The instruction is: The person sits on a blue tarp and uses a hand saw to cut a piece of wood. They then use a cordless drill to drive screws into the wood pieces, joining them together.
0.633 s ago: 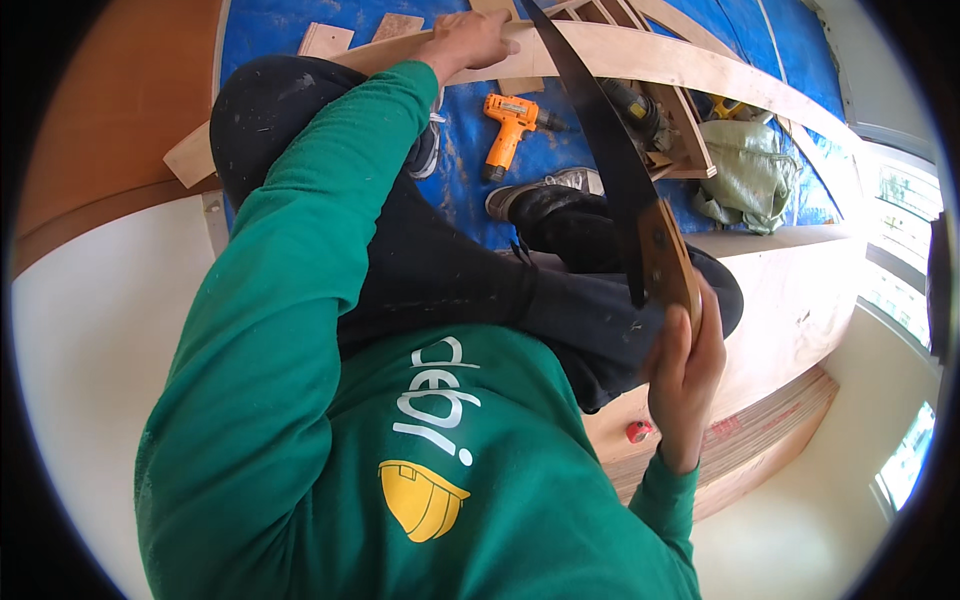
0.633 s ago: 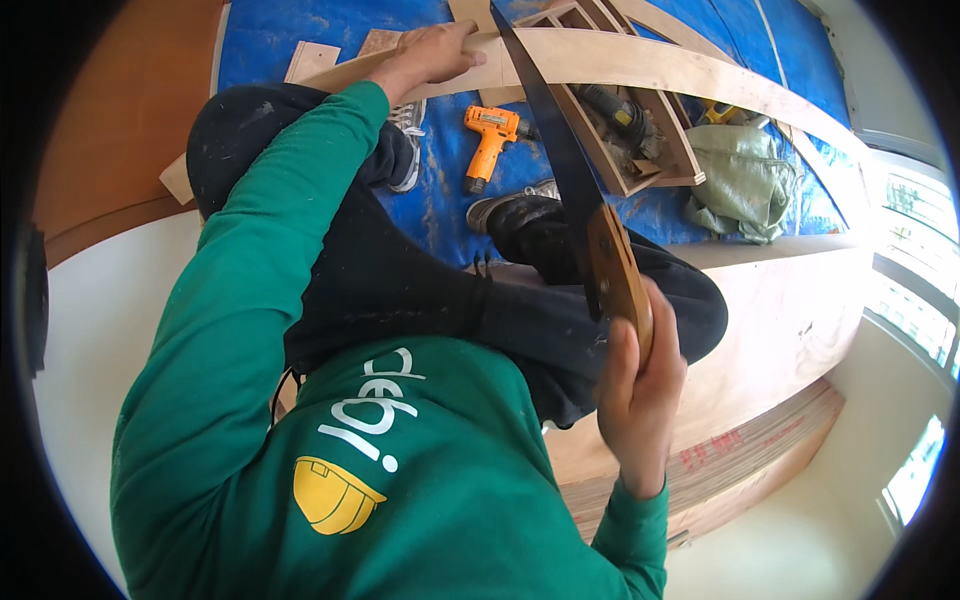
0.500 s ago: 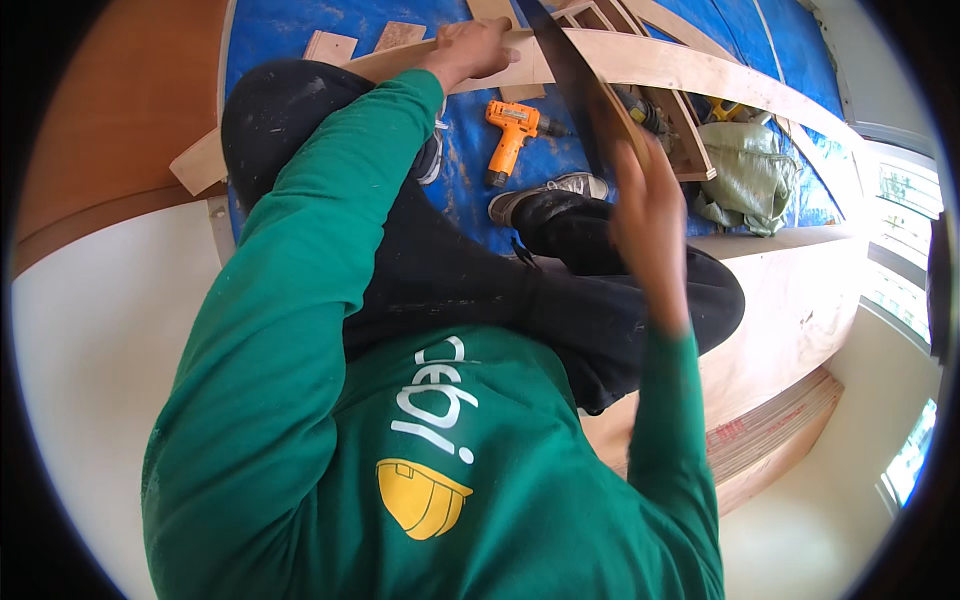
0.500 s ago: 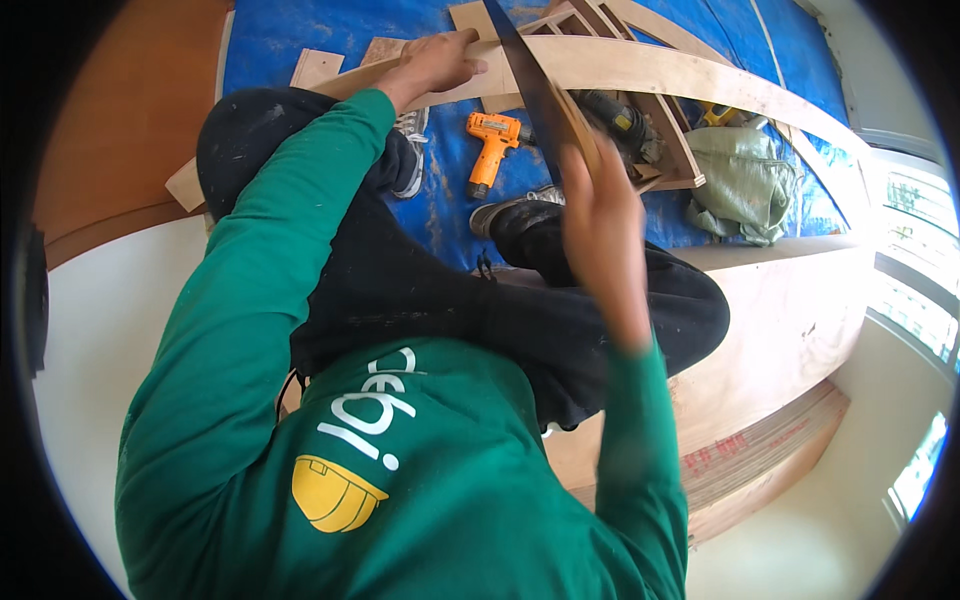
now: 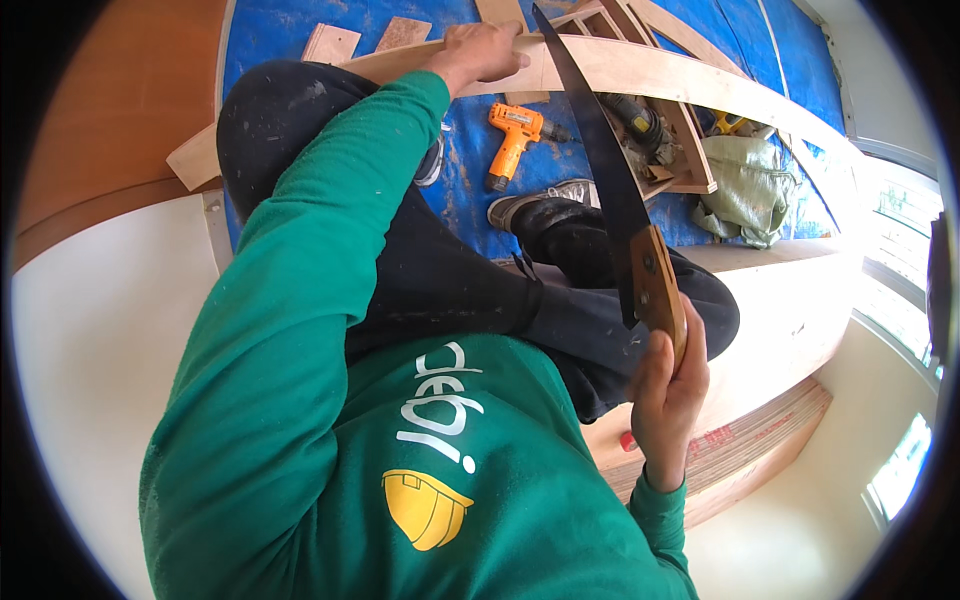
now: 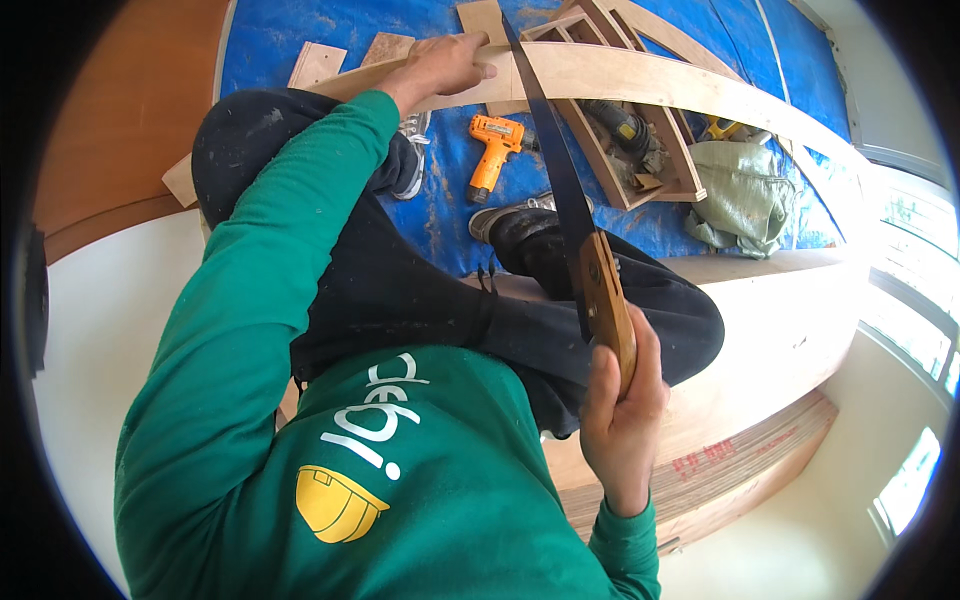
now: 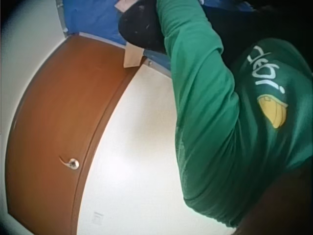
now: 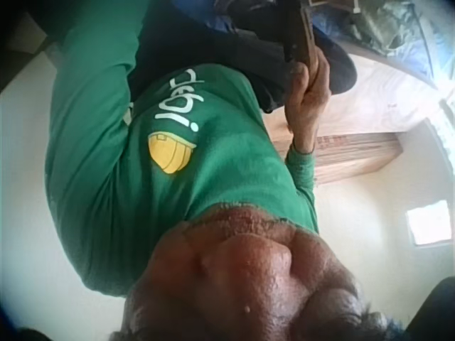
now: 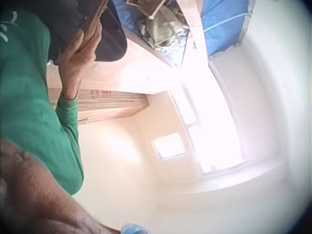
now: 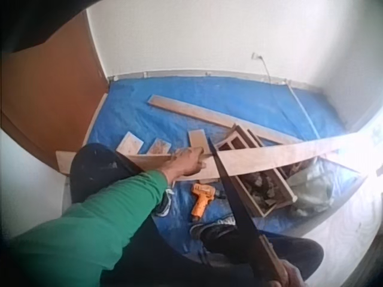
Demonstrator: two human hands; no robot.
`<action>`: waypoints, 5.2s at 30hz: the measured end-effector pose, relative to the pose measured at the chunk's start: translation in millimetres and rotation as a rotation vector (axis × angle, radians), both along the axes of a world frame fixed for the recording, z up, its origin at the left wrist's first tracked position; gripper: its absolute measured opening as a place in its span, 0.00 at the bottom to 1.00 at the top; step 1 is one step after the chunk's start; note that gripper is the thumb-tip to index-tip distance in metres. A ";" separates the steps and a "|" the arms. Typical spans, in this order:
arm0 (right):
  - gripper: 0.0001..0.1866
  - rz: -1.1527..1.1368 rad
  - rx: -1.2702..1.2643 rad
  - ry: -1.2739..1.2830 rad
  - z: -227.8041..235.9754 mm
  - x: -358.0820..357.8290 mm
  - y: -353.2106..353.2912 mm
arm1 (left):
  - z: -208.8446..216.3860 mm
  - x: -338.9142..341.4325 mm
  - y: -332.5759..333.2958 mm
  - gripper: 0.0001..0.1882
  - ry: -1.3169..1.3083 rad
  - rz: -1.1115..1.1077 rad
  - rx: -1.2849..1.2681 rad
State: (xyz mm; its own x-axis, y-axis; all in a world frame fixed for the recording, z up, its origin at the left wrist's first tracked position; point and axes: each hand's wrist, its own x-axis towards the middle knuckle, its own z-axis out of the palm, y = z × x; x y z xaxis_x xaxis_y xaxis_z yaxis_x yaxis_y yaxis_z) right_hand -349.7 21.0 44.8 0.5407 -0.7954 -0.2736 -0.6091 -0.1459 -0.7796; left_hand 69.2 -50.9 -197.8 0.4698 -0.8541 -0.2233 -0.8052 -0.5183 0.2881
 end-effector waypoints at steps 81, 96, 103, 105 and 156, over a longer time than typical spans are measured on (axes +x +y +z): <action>0.21 0.087 -0.353 -0.151 -166.9 191.5 -99.2 | 4.8 2.0 -4.7 0.33 0.070 0.047 0.025; 0.19 0.088 -0.302 -0.026 -93.4 128.8 -62.5 | 1.5 3.3 -4.8 0.34 0.050 0.017 0.015; 0.21 0.115 -0.265 -0.129 -134.3 156.1 -91.7 | 9.8 2.7 -2.2 0.34 0.107 0.029 0.031; 0.20 0.101 -0.184 -0.105 -85.6 107.7 -55.4 | 7.2 7.0 -4.4 0.34 0.093 0.037 0.017; 0.16 0.074 -0.381 -0.152 -176.1 201.2 -104.8 | 1.5 12.2 -8.4 0.33 0.121 0.036 0.040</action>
